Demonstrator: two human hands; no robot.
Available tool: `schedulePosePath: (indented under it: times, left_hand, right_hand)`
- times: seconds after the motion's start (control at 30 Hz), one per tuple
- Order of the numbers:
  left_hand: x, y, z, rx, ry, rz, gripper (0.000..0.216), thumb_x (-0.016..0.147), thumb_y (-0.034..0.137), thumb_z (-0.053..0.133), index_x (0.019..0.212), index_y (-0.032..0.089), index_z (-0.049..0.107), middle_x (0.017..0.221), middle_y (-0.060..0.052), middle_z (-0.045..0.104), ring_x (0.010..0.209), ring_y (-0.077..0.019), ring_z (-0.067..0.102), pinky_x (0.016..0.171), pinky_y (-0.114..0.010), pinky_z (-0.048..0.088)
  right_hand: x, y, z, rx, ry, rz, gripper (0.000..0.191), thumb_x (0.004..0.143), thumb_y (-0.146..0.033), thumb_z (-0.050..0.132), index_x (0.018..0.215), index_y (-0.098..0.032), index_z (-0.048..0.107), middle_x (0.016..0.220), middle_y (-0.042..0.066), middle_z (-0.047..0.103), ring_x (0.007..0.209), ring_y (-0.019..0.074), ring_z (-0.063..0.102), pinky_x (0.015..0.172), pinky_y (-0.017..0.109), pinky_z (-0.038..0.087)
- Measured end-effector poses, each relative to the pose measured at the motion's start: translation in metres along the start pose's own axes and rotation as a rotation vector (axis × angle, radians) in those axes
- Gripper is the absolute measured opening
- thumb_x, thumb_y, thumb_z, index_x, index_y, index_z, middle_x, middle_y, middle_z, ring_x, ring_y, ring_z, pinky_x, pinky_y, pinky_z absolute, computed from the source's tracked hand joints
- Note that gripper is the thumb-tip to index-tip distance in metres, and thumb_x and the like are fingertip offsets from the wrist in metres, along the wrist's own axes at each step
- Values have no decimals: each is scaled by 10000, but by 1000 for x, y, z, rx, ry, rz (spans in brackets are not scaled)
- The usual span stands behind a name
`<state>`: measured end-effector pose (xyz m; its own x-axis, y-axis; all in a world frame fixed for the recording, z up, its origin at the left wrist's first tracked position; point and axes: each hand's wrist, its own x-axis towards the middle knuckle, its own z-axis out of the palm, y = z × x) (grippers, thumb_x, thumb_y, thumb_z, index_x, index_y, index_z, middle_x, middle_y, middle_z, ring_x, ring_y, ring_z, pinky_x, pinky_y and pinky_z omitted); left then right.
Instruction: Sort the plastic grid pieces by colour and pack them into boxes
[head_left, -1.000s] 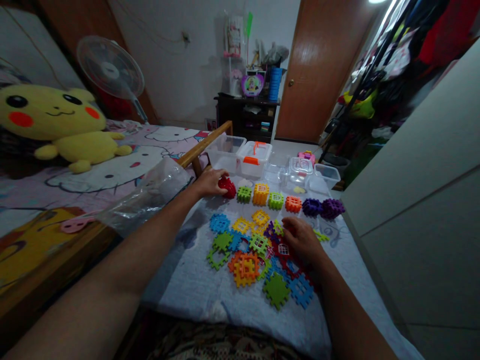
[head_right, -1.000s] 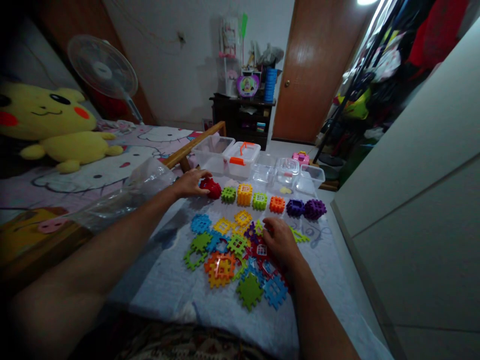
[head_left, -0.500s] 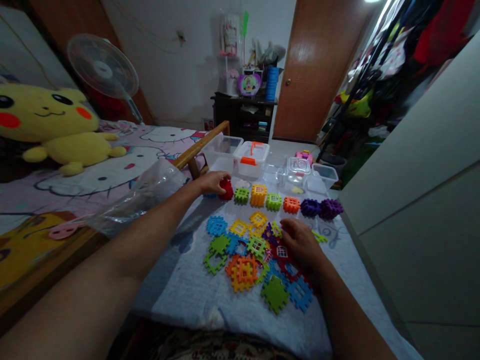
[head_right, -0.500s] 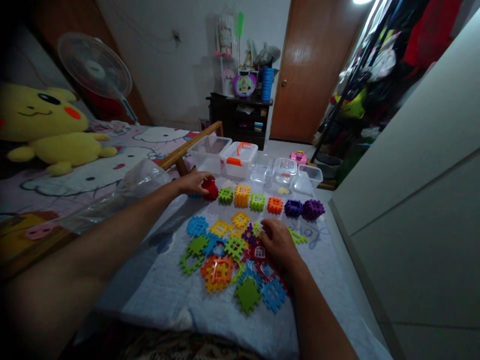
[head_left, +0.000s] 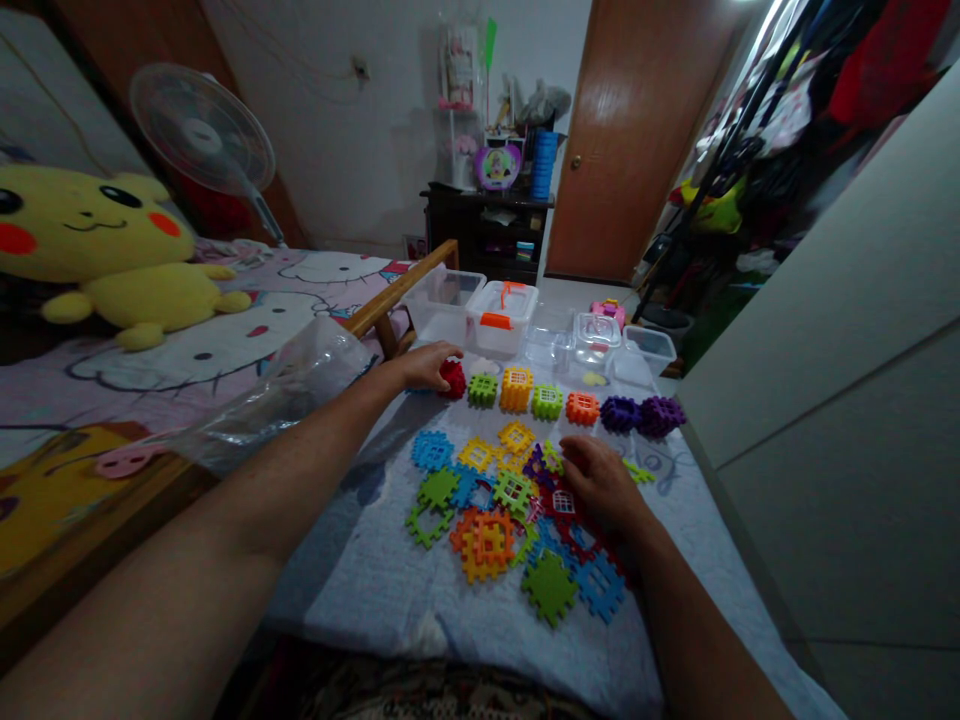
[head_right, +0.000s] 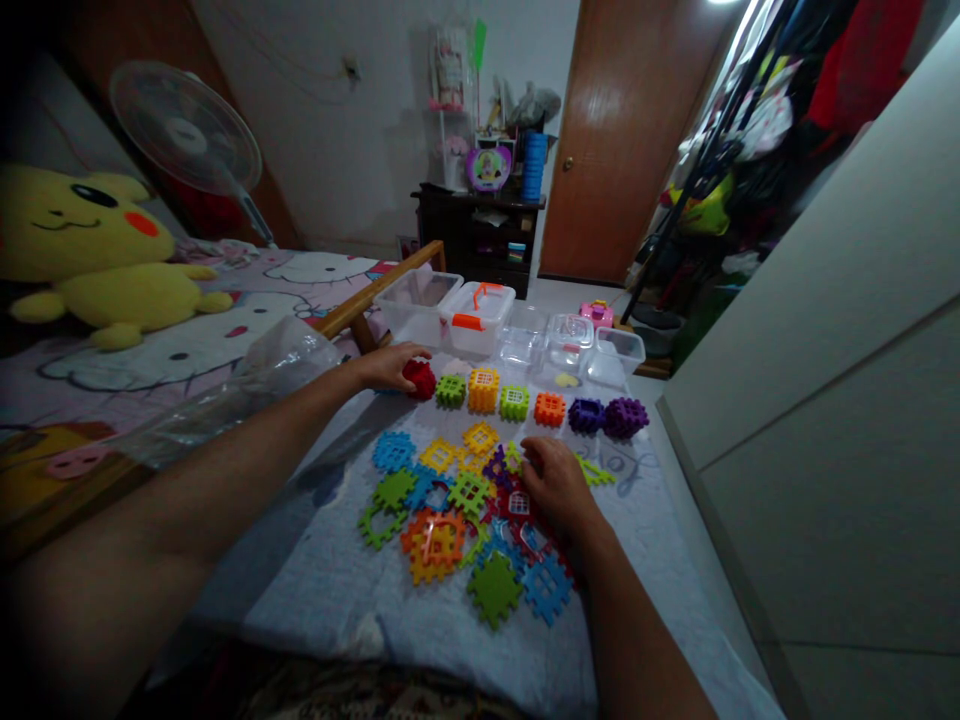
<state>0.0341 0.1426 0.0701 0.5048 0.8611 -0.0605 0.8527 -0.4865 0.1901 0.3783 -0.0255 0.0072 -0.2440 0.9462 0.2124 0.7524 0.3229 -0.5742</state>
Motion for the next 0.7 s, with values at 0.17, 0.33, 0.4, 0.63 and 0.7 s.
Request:
schedulePosePath:
  times: [0.17, 0.33, 0.4, 0.63, 0.7]
  left_hand:
    - [3, -2, 2, 16, -13, -8, 608, 628, 208, 670, 1228, 149, 594, 1260, -93, 616, 1144, -233, 581, 994, -266, 444]
    - [4, -2, 2, 23, -12, -15, 598, 628, 185, 664, 1221, 131, 605, 1240, -107, 630, 1110, -242, 602, 966, -271, 462]
    - [4, -1, 2, 28, -11, -17, 593, 634, 179, 661, 1223, 138, 603, 1240, -105, 630, 1112, -240, 601, 967, -269, 460]
    - [-3, 3, -3, 41, 7, -8, 646, 645, 190, 666, 1278, 129, 553, 1295, -115, 588, 1155, -237, 578, 1015, -279, 431]
    - [-9, 6, -6, 61, 56, 17, 637, 649, 207, 679, 1270, 131, 553, 1315, -123, 571, 1208, -255, 543, 1060, -319, 401]
  right_hand:
    - [0, 0, 0, -5, -4, 11, 276, 834, -228, 533, 1084, -163, 633, 992, 95, 679, 910, 214, 626, 847, 369, 486]
    - [0, 1, 1, 10, 13, 12, 294, 822, -236, 546, 1087, -155, 645, 990, 98, 685, 910, 217, 634, 854, 366, 485]
    - [-1, 1, 1, 13, 22, 7, 289, 819, -233, 545, 1077, -155, 650, 985, 98, 687, 902, 217, 636, 849, 366, 486]
    - [0, 2, 1, -9, 10, 4, 285, 831, -234, 538, 1081, -157, 651, 1001, 100, 688, 910, 216, 632, 856, 369, 486]
    - [0, 2, 0, -12, 26, 0, 281, 829, -226, 538, 1079, -167, 653, 1018, 96, 690, 930, 218, 630, 869, 374, 483]
